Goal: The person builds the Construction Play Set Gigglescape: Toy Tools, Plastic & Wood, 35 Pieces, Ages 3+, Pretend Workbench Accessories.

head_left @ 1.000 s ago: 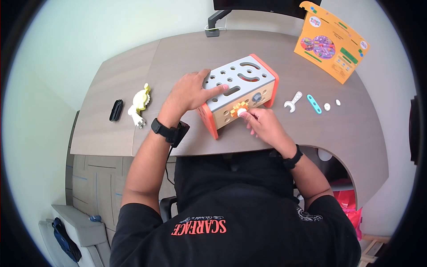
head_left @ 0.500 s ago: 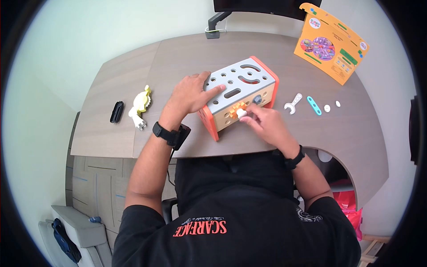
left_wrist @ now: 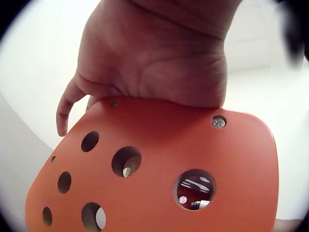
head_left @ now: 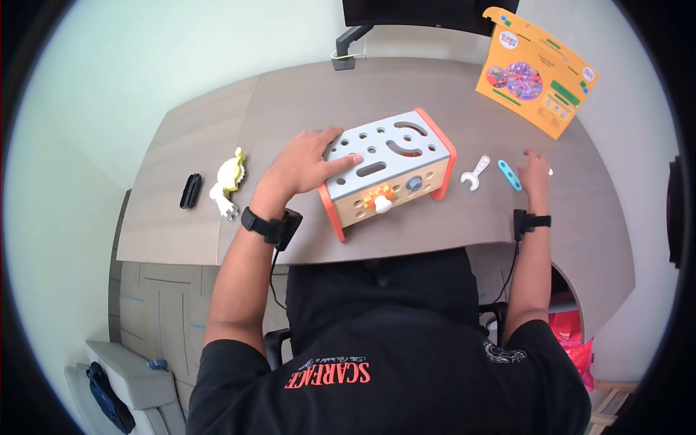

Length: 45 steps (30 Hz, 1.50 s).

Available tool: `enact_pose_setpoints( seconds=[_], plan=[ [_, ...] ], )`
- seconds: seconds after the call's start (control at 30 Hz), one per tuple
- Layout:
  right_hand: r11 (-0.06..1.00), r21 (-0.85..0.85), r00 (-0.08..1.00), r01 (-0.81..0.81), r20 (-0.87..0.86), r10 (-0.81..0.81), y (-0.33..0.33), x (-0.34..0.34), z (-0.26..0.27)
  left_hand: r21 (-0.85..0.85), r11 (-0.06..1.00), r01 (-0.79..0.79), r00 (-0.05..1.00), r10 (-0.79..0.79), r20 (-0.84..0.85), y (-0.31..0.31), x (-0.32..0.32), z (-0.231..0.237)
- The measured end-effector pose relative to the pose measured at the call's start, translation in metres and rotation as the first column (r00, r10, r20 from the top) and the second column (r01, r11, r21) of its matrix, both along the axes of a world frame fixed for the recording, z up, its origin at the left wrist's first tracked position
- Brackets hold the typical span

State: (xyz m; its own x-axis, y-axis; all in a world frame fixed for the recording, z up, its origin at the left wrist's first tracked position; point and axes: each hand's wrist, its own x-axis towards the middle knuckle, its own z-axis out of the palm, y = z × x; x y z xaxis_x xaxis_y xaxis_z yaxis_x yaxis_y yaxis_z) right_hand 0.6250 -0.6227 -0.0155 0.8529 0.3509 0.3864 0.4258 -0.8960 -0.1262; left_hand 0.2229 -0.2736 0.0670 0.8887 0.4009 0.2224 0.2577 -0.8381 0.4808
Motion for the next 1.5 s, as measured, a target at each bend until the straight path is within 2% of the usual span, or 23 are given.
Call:
enact_pose_setpoints(
  seconds=[0.03, 0.13, 0.23, 0.43, 0.57, 0.67, 0.83, 0.93, 1.03, 1.13, 1.23, 1.33, 1.43, 1.5],
  plan=[
    [0.996, -0.024, 0.997, 0.081, -0.013, -0.081, -0.01, 0.008, 0.0, -0.005, 1.0, 0.019, 1.0, -0.019, 0.008, 0.0, -0.001, 0.001],
    [0.986, -0.079, 0.984, 0.144, -0.094, -0.151, -0.038, 0.038, -0.009, -0.003, 0.999, 0.043, 0.999, -0.043, 0.006, 0.006, 0.001, -0.004],
    [0.991, -0.066, 0.988, 0.114, -0.1, -0.121, -0.05, 0.05, -0.019, 0.033, 0.999, 0.006, 0.999, -0.008, 0.049, 0.003, -0.002, -0.005],
    [0.983, -0.113, 0.977, 0.145, -0.141, -0.161, -0.034, 0.03, -0.001, -0.051, 0.998, -0.042, 0.999, 0.041, -0.011, -0.001, -0.007, 0.001],
    [0.99, -0.091, 0.984, 0.104, -0.138, -0.116, -0.035, 0.04, -0.003, -0.129, 0.99, -0.057, 0.997, 0.049, -0.066, -0.006, -0.011, 0.019],
    [0.998, -0.022, 0.988, 0.052, -0.142, -0.055, -0.036, 0.03, -0.011, -0.162, 0.986, -0.037, 0.999, 0.03, -0.045, -0.001, -0.025, 0.019],
    [0.989, 0.05, 0.984, -0.14, -0.102, 0.144, -0.025, 0.024, -0.027, -0.1, 0.994, -0.045, 0.998, 0.041, -0.037, 0.006, -0.034, 0.017],
    [0.929, 0.092, 0.929, -0.358, -0.07, 0.365, 0.004, -0.002, -0.024, -0.099, 0.992, -0.072, 0.997, 0.069, -0.034, 0.006, -0.04, 0.014],
    [0.748, 0.254, 0.756, -0.613, -0.085, 0.649, 0.041, -0.022, -0.014, -0.074, 0.994, -0.086, 0.996, 0.084, -0.027, 0.008, -0.041, 0.009],
    [0.657, 0.284, 0.625, -0.699, -0.206, 0.753, 0.089, -0.03, 0.009, -0.078, 0.991, -0.11, 0.994, 0.109, -0.017, 0.007, -0.039, 0.009],
    [0.601, 0.2, 0.568, -0.774, -0.201, 0.798, 0.145, -0.028, 0.013, -0.067, 0.989, -0.131, 0.991, 0.132, -0.001, 0.003, -0.04, 0.009],
    [0.583, 0.105, 0.565, -0.806, -0.159, 0.81, 0.202, -0.028, -0.014, -0.046, 0.992, -0.118, 0.991, 0.12, 0.054, 0.007, -0.043, 0.001],
    [0.623, 0.04, 0.608, -0.781, -0.18, 0.773, 0.235, -0.04, -0.026, -0.057, 0.984, -0.171, 0.984, 0.173, 0.047, 0.0, -0.044, -0.005],
    [0.654, -0.062, 0.65, -0.754, -0.216, 0.729, 0.25, -0.038, -0.033, -0.033, 0.978, -0.208, 0.978, 0.208, 0.02, -0.004, -0.042, -0.003]
  ],
)
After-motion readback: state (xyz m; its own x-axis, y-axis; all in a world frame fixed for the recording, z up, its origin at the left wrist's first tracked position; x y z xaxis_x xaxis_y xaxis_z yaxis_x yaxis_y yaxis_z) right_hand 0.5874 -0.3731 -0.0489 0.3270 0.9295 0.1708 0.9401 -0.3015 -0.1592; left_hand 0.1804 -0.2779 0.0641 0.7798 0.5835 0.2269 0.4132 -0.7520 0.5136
